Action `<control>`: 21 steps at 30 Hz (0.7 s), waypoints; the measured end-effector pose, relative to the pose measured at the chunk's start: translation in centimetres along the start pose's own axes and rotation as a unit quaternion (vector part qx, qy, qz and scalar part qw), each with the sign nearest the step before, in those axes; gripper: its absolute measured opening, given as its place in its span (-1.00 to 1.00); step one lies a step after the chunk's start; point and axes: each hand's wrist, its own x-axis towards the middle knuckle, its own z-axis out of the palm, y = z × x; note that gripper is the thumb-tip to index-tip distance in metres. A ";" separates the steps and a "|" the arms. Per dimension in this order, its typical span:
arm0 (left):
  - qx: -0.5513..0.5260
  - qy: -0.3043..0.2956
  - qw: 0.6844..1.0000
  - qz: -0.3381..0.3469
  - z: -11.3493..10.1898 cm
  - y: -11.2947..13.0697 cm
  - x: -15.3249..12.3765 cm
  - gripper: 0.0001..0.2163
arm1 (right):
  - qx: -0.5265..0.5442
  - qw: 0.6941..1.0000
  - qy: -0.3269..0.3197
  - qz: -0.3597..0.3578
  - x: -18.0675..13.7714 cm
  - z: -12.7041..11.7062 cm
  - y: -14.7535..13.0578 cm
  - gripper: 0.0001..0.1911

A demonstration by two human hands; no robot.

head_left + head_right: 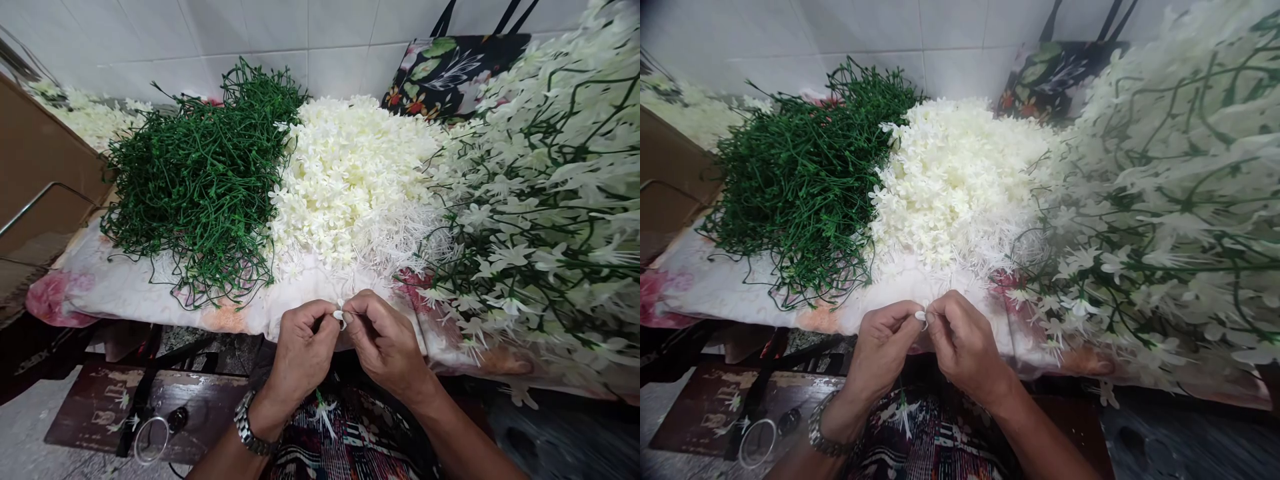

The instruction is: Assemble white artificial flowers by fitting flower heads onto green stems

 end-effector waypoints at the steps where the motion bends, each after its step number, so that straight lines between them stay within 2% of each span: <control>1: -0.002 -0.001 1.000 0.004 0.0 0.0 0.0 -0.82 | -0.001 1.000 0.003 -0.005 0.0 0.0 0.0 -0.86; 9: -0.027 0.000 0.998 0.051 -0.7 0.2 -0.4 -0.84 | 0.037 0.999 -0.008 0.016 0.2 -0.8 -0.3 -0.92; 16: 0.055 0.033 0.986 0.155 -1.0 0.8 -0.8 -0.86 | 0.024 0.999 -0.026 0.011 0.3 -1.6 -0.7 -0.93; 21: 0.078 0.060 0.979 0.179 -0.9 0.8 -1.0 -0.85 | 0.011 1.000 -0.021 0.011 0.1 -1.7 -0.9 -0.91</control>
